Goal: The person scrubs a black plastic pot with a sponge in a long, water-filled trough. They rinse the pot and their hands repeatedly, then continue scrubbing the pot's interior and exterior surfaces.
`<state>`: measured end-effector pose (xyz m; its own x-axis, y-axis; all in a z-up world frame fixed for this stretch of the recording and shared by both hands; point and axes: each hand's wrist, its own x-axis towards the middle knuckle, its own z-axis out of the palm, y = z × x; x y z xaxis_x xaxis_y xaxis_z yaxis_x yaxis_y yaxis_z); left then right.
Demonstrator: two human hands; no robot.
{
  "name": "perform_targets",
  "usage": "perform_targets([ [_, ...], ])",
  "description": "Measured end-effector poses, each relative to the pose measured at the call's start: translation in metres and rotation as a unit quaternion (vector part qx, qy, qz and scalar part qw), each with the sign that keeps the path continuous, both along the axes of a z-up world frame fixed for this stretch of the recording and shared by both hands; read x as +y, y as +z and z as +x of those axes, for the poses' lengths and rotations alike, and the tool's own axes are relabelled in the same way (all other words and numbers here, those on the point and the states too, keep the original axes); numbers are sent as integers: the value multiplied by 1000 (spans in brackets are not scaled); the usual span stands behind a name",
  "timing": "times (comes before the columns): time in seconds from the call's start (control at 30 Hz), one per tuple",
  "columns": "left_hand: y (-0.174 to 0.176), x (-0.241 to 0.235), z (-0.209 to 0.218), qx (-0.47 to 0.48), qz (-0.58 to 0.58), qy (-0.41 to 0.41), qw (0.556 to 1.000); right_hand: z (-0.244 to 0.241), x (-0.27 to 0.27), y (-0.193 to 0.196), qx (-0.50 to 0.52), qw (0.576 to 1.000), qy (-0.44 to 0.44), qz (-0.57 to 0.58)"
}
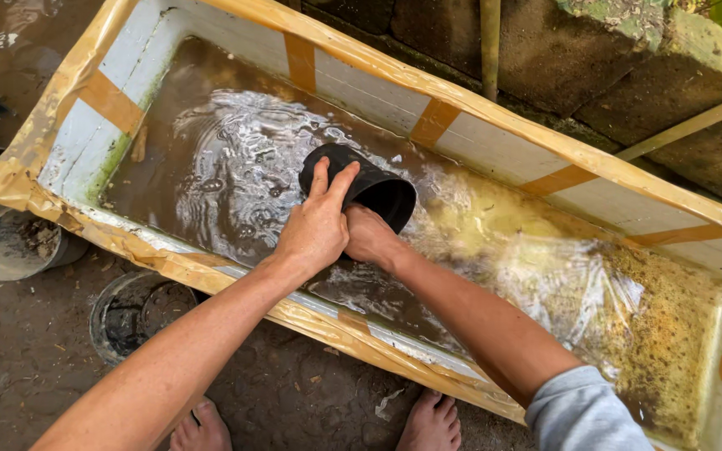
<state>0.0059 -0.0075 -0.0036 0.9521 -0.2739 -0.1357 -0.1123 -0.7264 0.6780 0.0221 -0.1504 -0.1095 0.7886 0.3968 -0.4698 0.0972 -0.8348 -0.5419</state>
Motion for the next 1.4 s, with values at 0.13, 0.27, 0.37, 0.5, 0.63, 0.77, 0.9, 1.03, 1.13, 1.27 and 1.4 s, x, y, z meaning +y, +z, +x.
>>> perform_targets([
  [0.13,0,4,0,16,-3,5,1000,-20,-14,4,-150,987,18,60],
  [0.27,3,0,-6,12,17,-14,1000,-14,-27,0,-379,885,216,-164],
  [0.37,4,-11,-4,22,30,-6,999,2,-29,-7,-405,869,186,-216],
  [0.5,7,-8,-1,23,19,-1,1000,4,-15,-4,-126,970,172,-117],
  [0.63,1,6,-4,-6,-22,27,999,-34,-18,11,-237,964,63,103],
  [0.77,-14,17,-6,-9,-34,29,999,-71,-65,35,-359,913,157,110],
  [0.9,-29,20,-1,-22,-65,59,996,-79,-125,33,-409,907,54,78],
  [1.03,-28,24,7,-168,-65,53,982,-82,-180,7,-486,852,-182,-67],
  [1.13,-13,27,9,118,-210,160,957,-85,-193,-11,-455,840,-266,-128],
  [1.27,6,24,11,125,-248,180,944,-74,-174,-4,-196,908,-362,79],
  [1.4,18,17,14,188,-265,203,924,-55,-120,40,-86,831,-421,353],
])
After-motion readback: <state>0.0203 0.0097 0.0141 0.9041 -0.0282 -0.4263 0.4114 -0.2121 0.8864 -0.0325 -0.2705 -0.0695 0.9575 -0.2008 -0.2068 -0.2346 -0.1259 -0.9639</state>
